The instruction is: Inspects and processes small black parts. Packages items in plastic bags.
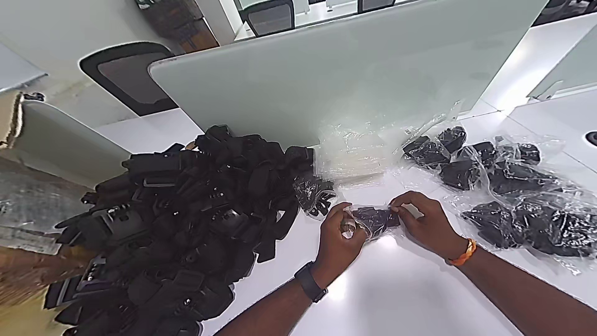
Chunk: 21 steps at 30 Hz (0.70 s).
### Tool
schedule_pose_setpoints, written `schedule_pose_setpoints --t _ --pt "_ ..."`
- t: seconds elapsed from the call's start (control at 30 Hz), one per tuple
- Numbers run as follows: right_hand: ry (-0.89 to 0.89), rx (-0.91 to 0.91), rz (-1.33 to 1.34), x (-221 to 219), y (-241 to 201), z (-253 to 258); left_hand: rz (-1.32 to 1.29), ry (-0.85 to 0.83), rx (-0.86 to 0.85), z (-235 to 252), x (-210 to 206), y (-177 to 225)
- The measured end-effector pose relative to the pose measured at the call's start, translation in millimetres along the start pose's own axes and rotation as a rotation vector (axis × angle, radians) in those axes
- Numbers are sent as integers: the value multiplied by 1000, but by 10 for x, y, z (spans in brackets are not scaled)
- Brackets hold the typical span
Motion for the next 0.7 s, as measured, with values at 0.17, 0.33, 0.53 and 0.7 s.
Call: schedule_pose_setpoints --t 0.17,0.33,0.53,0.7 --pt "273 -19 -145 111 44 109 -76 57 25 13 -1 -22" --pt "493 -186 -120 189 75 195 -79 15 58 -15 -18 7" --pt "662 -334 6 323 198 306 -113 -113 66 -30 -40 0" --pt "562 -356 218 211 81 232 -110 -290 -6 -17 -41 -41"
Point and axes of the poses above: each hand's wrist, its own z-axis towards the middle knuckle, its own x-axis out of the back of the hand, y = z × x, the point moved 1 cm from there along z, towards the middle knuckle, and after that the axes turned 12 degrees about y, right-handed, at the moved point
